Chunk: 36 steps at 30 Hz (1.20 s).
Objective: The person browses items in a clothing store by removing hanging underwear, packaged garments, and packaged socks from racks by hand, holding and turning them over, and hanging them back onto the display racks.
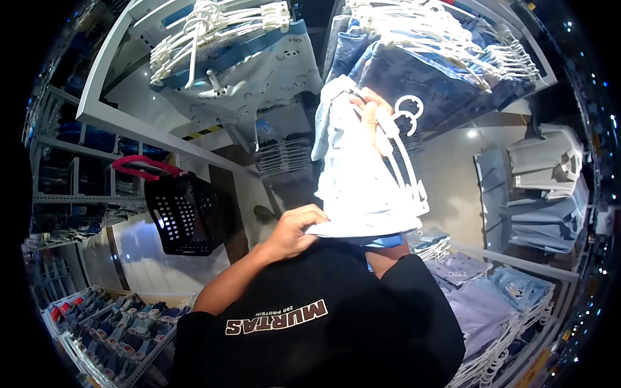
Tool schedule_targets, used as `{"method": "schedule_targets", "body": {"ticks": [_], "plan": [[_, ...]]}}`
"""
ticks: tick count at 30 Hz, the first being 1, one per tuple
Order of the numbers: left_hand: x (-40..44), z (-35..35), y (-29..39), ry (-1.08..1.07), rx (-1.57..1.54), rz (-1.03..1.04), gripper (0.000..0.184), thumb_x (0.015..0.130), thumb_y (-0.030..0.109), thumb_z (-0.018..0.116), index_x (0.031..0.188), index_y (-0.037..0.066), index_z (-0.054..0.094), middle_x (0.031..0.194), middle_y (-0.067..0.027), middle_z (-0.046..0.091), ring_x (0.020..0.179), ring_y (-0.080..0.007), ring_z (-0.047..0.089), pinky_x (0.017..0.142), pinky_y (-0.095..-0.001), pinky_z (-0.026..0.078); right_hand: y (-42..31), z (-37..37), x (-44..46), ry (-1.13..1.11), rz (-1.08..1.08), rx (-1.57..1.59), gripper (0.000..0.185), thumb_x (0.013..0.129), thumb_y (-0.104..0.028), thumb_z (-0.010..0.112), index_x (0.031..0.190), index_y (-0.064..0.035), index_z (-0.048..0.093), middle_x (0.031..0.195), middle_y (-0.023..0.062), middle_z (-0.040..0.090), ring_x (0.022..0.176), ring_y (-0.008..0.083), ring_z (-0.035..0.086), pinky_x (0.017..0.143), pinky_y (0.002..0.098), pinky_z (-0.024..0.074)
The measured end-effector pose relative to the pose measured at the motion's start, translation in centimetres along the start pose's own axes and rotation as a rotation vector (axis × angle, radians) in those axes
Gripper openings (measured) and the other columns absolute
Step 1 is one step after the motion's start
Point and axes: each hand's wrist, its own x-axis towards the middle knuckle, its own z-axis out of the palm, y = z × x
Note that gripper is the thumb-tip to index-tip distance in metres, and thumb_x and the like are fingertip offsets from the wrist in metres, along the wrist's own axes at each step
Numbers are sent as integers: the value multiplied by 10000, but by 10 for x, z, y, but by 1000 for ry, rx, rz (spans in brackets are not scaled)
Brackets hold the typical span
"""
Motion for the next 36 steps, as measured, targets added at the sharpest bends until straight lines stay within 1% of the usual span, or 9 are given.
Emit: {"method": "schedule_targets", "body": {"ticks": [3, 7, 10, 12, 16, 19, 21, 27, 36], "plan": [[7, 3, 3, -71, 17, 62, 228, 734, 54, 753, 890, -6, 598, 806, -121, 590, 706, -254, 596, 617, -351, 455, -1, -1, 9, -17, 147, -87, 468, 1035, -412, 364, 1302, -35, 436, 1137, 212, 619, 1066, 293, 629, 941, 439, 533], [9, 5, 16, -230, -24, -62, 376, 746, 215, 840, 875, -22, 579, 805, -102, 581, 731, -201, 574, 643, -306, 427, -3, 7, 3, -11, 223, 97, 421, 1038, -383, 365, 1259, -33, 442, 1099, 217, 641, 1019, 287, 655, 892, 411, 563], [3, -4, 4, -325, -253, -65, 449, 837, 293, 759, 1126, -9, 597, 1120, -105, 607, 1058, -195, 575, 918, -298, 439, -9, 13, 6, 13, 272, 144, 431, 1036, -392, 361, 1256, -31, 442, 1094, 223, 639, 1011, 290, 658, 875, 418, 573], [1, -3, -32, -208, -585, -171, 470, 904, 294, 683, 1247, 4, 544, 1269, -102, 549, 1184, -199, 516, 1025, -321, 390, 4, 8, 9, -28, 193, 189, 412, 1045, -373, 341, 1251, -31, 445, 1111, 232, 630, 1017, 287, 655, 881, 410, 571], [17, -2, -84, 365, -472, -461, 652, 904, 336, 691, 1382, -19, 424, 1318, -136, 530, 1209, -218, 514, 1024, -347, 404, 13, 12, 17, -109, 183, 186, 409, 1050, -381, 292, 1250, -64, 456, 1219, 178, 577, 1131, 300, 602, 961, 473, 530], [34, -5, -77, 443, -583, -674, 803, 902, 331, 691, 1487, -4, 255, 1442, -178, 429, 1335, -264, 419, 1046, -357, 383, 23, 10, 25, -324, 188, 403, 415, 1052, -373, 279, 1207, -88, 538, 1259, 162, 570, 1188, 324, 573, 988, 527, 510], [38, 1, -94, 396, -854, -573, 668, 920, 311, 672, 1427, 7, 362, 1358, -133, 511, 1243, -222, 498, 990, -341, 423, 28, 11, 27, -477, 256, 715, 405, 1051, -370, 301, 1190, -106, 575, 1256, 160, 576, 1197, 327, 568, 985, 544, 505], [31, -10, -57, 337, -990, -464, 395, 984, 192, 576, 1275, -66, 514, 1196, -116, 624, 1068, -190, 610, 924, -356, 492, 20, 16, 25, -205, 269, 474, 368, 1041, -366, 355, 1180, -99, 566, 1256, 166, 570, 1176, 334, 580, 970, 527, 519], [27, -22, -50, 389, -877, -416, 528, 929, 233, 667, 1308, -85, 482, 1225, -147, 612, 1101, -202, 603, 975, -346, 468, 28, 12, 31, -99, 240, 216, 386, 1044, -357, 338, 1210, -53, 509, 1220, 186, 579, 1147, 311, 603, 942, 485, 546]]}}
